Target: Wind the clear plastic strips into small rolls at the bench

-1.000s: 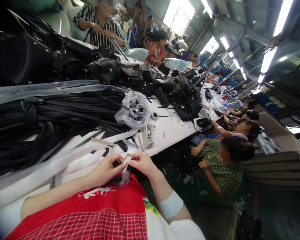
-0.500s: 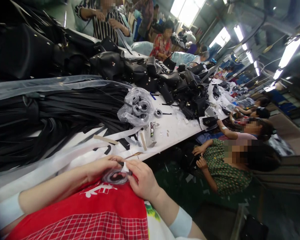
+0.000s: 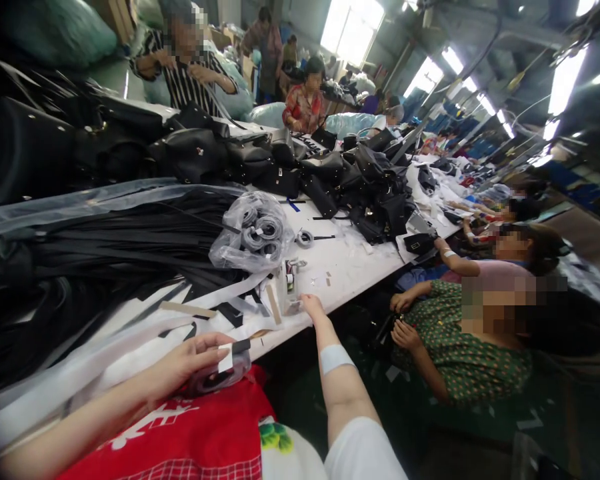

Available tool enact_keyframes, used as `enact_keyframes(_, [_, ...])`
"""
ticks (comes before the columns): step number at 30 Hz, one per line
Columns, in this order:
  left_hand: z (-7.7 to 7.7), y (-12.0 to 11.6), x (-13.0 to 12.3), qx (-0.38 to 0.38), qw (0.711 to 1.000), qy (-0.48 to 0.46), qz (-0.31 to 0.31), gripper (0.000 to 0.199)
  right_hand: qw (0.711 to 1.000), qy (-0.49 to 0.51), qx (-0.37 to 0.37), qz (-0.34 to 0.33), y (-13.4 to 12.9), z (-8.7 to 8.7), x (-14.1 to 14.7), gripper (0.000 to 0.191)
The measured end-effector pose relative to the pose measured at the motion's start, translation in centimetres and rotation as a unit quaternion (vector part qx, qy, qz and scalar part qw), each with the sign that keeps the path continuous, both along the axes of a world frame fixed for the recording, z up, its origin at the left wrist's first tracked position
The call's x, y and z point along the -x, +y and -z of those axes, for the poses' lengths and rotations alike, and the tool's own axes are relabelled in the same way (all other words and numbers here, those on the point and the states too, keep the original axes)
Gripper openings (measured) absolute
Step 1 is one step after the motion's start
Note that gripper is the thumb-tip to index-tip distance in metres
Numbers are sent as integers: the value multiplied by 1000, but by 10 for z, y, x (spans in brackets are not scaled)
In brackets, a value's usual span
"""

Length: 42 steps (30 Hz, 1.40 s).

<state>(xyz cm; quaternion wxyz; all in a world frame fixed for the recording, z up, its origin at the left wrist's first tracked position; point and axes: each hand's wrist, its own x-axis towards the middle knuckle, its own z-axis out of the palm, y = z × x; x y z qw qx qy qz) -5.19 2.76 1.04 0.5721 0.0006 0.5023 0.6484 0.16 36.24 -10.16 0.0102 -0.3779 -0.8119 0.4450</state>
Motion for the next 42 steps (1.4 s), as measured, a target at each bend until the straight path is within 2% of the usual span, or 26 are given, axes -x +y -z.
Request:
enact_keyframes(2, [2,3,0,5,1000,8,-7,53,999,-1,42,7,4,18,5,32])
enact_keyframes(5, [6,6,4,17,1000,7,-21,53,996,17,84,11,4,32,6,31])
enact_keyframes(9, [10,10,9,22,1000,5,-15,53,993,57,97,32,7,34,-3,24])
enact_keyframes(13, [11,16,10,27,1000,13,-4,53,990,75,94,76,-2,35,-27,25])
enact_keyframes(18, [11,19,7,28,999,13,8,51,983,-14,145,110,-24,48,-48,27])
enact_keyframes(21, [11,20,3,26,999,37,20,56,980,-63,151,117,-26,47,-49,27])
enact_keyframes(24, [11,18,-2,12,999,43,2,60,981,-79,133,114,-23,30,-49,27])
enact_keyframes(28, [11,15,-8,1,997,64,-42,59,988,-30,115,95,-41,-13,-49,22])
enact_keyframes(32, [13,14,-12,3,992,102,-72,59,985,71,149,42,-100,-65,-43,26])
enact_keyframes(35, [17,11,-15,-11,989,135,-65,57,957,145,246,-47,-150,-97,-43,31])
enact_keyframes(38, [22,3,-17,-22,984,160,-73,56,917,174,343,-105,-184,-109,-48,30])
enact_keyframes(42, [21,-9,-17,-33,979,172,-106,57,922,136,351,-89,-201,-102,-53,34])
